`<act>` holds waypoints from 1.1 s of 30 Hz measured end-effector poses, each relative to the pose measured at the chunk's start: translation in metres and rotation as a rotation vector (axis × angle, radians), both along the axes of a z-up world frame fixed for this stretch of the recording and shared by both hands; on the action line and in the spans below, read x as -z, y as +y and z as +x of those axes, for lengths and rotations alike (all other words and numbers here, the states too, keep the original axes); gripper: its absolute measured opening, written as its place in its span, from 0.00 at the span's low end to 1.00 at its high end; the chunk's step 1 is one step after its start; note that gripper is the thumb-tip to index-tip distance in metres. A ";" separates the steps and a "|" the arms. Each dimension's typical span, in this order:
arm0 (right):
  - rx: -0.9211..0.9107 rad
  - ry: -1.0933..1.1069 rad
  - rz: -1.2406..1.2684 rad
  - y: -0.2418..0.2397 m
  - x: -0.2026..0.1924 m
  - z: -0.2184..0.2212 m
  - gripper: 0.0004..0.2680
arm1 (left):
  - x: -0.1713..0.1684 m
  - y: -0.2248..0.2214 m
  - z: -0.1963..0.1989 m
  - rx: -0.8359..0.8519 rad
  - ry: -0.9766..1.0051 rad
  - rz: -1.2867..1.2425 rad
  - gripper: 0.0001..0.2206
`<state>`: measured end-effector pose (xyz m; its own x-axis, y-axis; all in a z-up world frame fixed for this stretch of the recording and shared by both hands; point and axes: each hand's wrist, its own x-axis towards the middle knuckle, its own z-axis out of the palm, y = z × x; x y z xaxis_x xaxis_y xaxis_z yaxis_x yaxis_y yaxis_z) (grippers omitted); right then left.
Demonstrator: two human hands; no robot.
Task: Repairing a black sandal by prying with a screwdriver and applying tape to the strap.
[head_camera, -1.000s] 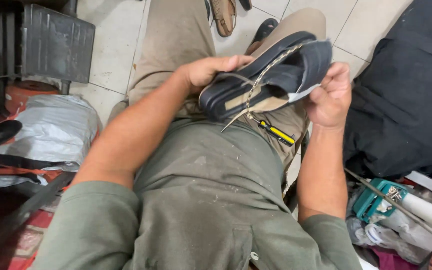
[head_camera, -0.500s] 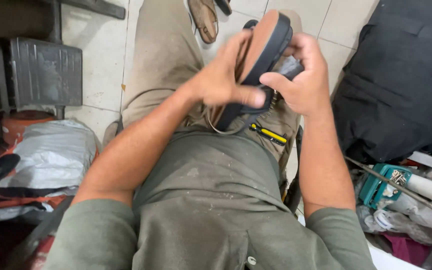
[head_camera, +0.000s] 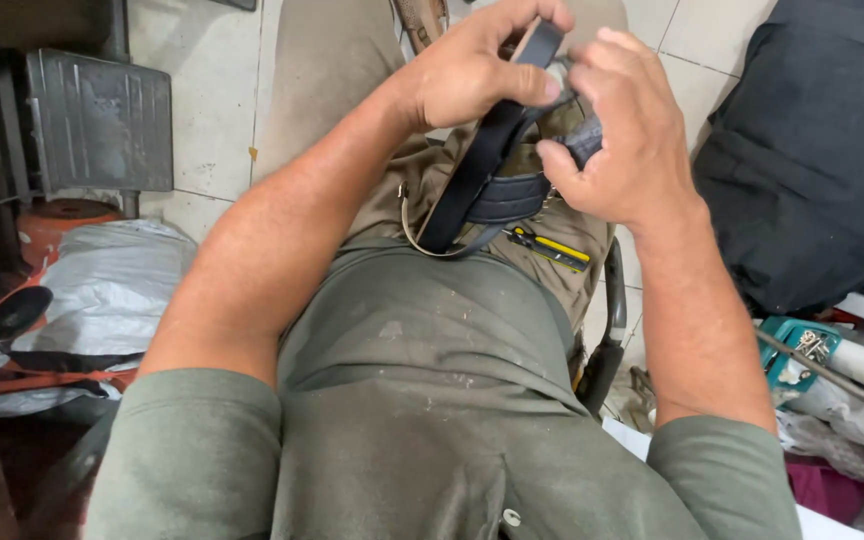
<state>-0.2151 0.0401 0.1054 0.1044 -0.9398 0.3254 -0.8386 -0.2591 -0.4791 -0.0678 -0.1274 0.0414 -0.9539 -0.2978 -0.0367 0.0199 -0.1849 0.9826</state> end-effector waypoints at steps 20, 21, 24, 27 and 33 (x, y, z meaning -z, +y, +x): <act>-0.057 0.158 -0.241 0.021 0.014 0.018 0.11 | 0.018 0.006 -0.005 0.217 0.152 -0.197 0.27; -0.058 0.152 -0.241 0.021 0.012 0.018 0.11 | 0.020 0.005 -0.007 0.255 0.149 -0.121 0.28; -0.025 0.158 -0.240 0.023 0.014 0.018 0.11 | 0.017 0.001 -0.013 0.325 0.120 -0.053 0.28; 0.012 0.124 -0.172 0.028 0.023 0.003 0.08 | 0.040 0.003 -0.022 0.277 0.082 -0.038 0.26; 0.259 0.007 0.048 0.069 0.016 0.013 0.24 | 0.120 -0.031 -0.012 0.019 -0.310 -0.276 0.10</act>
<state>-0.2017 0.1094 0.0891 -0.1391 -0.9498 0.2802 -0.8775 -0.0129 -0.4795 -0.0799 -0.1585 -0.0782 -0.9156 -0.3189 -0.2449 -0.2860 0.0884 0.9541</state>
